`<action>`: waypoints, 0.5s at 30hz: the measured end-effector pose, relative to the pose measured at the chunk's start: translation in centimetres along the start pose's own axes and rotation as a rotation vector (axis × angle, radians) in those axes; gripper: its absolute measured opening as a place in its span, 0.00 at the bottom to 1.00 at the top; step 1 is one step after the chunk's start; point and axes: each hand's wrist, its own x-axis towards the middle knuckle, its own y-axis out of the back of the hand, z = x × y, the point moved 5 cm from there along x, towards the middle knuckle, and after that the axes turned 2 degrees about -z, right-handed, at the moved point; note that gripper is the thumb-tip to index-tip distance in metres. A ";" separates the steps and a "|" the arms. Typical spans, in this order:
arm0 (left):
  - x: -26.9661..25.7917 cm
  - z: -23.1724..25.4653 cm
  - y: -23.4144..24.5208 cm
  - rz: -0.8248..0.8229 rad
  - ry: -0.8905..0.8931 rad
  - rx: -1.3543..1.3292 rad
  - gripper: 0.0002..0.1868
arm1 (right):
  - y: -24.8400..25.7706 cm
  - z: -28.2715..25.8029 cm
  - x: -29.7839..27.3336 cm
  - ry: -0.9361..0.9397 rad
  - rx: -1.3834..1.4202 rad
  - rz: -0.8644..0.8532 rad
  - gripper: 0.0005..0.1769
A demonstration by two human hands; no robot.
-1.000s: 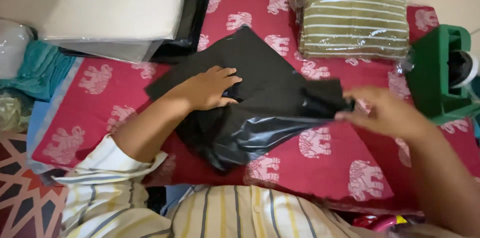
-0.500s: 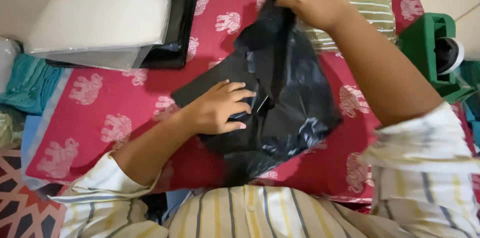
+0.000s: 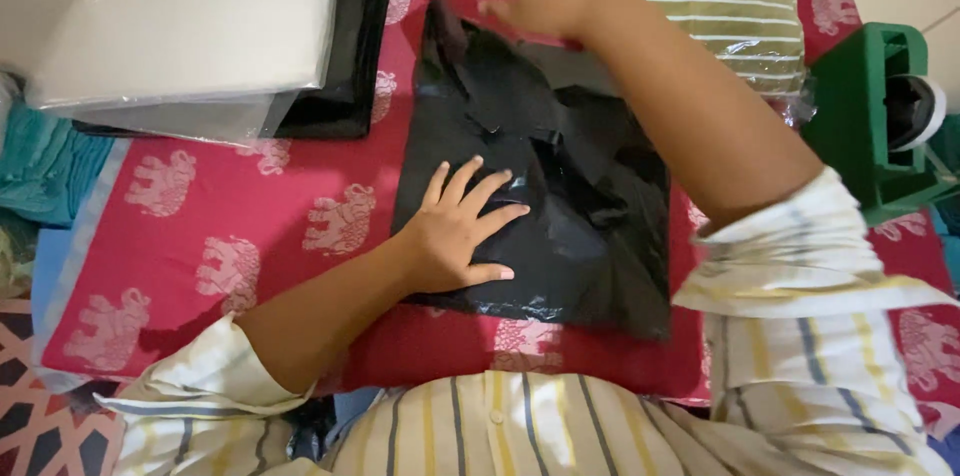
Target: The person is folding clothes and sealing them in black plastic mailing bags using tape.
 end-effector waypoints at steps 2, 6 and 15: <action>0.1 -0.2 -0.3 -0.086 0.039 -0.016 0.48 | 0.4 -2.8 -2.8 -0.004 -0.060 -0.075 0.18; -0.1 -0.5 -0.7 -0.299 0.141 -0.002 0.52 | -4.6 -5.9 -10.6 -0.222 0.075 -0.973 0.28; -0.3 -0.7 -1.6 -0.231 0.170 -0.041 0.55 | 0.2 10.7 -6.4 -0.292 0.091 -0.022 0.39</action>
